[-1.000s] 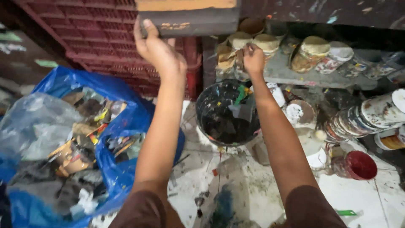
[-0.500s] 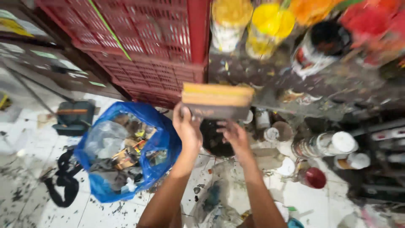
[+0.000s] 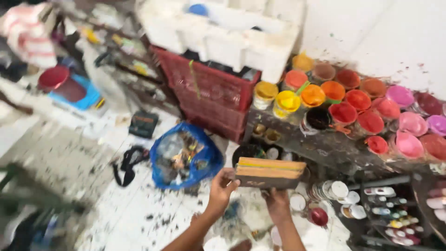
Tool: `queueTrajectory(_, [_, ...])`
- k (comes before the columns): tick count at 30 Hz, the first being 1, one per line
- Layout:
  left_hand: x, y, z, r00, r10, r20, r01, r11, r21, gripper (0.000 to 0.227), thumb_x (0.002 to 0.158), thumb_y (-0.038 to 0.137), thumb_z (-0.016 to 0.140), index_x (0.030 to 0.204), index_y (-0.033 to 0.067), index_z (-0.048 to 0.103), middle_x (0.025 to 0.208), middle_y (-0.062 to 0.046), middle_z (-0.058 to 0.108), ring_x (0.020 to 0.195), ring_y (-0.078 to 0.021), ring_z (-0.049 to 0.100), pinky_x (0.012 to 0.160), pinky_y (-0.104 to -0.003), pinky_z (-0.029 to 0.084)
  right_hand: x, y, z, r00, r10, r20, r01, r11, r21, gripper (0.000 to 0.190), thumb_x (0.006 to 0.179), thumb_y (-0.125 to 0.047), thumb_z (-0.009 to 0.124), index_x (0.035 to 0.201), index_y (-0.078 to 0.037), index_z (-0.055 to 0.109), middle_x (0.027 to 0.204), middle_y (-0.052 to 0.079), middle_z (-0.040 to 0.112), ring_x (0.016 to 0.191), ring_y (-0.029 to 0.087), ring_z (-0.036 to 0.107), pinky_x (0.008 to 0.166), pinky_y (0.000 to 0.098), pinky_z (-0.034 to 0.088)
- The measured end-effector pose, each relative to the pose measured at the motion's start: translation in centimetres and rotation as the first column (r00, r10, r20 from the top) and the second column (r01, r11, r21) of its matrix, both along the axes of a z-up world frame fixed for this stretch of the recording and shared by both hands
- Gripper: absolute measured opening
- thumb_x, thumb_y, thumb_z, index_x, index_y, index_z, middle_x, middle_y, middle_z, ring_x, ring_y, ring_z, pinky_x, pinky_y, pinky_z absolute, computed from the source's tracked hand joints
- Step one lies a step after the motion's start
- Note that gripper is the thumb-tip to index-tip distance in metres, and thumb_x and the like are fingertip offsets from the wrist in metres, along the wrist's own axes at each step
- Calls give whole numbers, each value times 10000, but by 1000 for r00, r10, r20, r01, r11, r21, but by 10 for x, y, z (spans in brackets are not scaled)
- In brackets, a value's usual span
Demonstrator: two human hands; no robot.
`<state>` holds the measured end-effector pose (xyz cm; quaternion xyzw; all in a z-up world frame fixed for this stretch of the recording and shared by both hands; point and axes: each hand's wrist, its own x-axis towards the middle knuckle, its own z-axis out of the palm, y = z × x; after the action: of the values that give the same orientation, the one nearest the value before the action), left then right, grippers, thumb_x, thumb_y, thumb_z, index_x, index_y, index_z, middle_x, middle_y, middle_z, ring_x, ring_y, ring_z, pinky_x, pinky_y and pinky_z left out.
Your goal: The person uses a spatula to apply a light-colored substance onto a rectangular wooden board. They hold the board with one hand and spread the substance with the other, occasionally turning the board to work on different sides.
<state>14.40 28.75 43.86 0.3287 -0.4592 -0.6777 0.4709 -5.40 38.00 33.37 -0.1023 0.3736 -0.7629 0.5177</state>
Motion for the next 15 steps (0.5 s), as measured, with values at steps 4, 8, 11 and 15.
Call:
queueTrajectory(4, [41,50,58,974,-126,187,132,991,-15,314,909,190,744,1186,115,615,1038,-19,667,987,-134,661,806,-306,572,-18,56,36,992,125,-15,-126,992,-30,458,879,-116,733,1323,-133,622,1229,106,711,1093,364,664,896,500,529])
queueTrajectory(8, [93,98,132,898,-180,402,222,973,-60,360,967,263,652,1293,113,634,1290,-80,686,1177,-239,679,981,-403,582,-23,95,38,980,192,-54,-190,981,47,198,936,-88,653,1104,-189,680,1094,67,727,1032,287,673,925,471,504])
queueTrajectory(11, [141,121,182,833,-191,519,329,926,-187,350,973,300,635,1242,82,683,1273,-101,705,1137,-264,690,958,-405,570,-11,115,32,984,175,-20,-176,982,-61,331,990,-51,636,720,-239,669,765,16,712,782,193,673,779,410,459])
queueTrajectory(15, [209,166,229,776,-98,623,390,851,-352,344,984,353,634,1172,81,729,1181,-96,759,1086,-271,732,945,-405,551,17,146,18,981,154,-121,-147,987,64,313,1108,-140,511,805,-198,561,664,-21,536,756,249,627,1007,588,461])
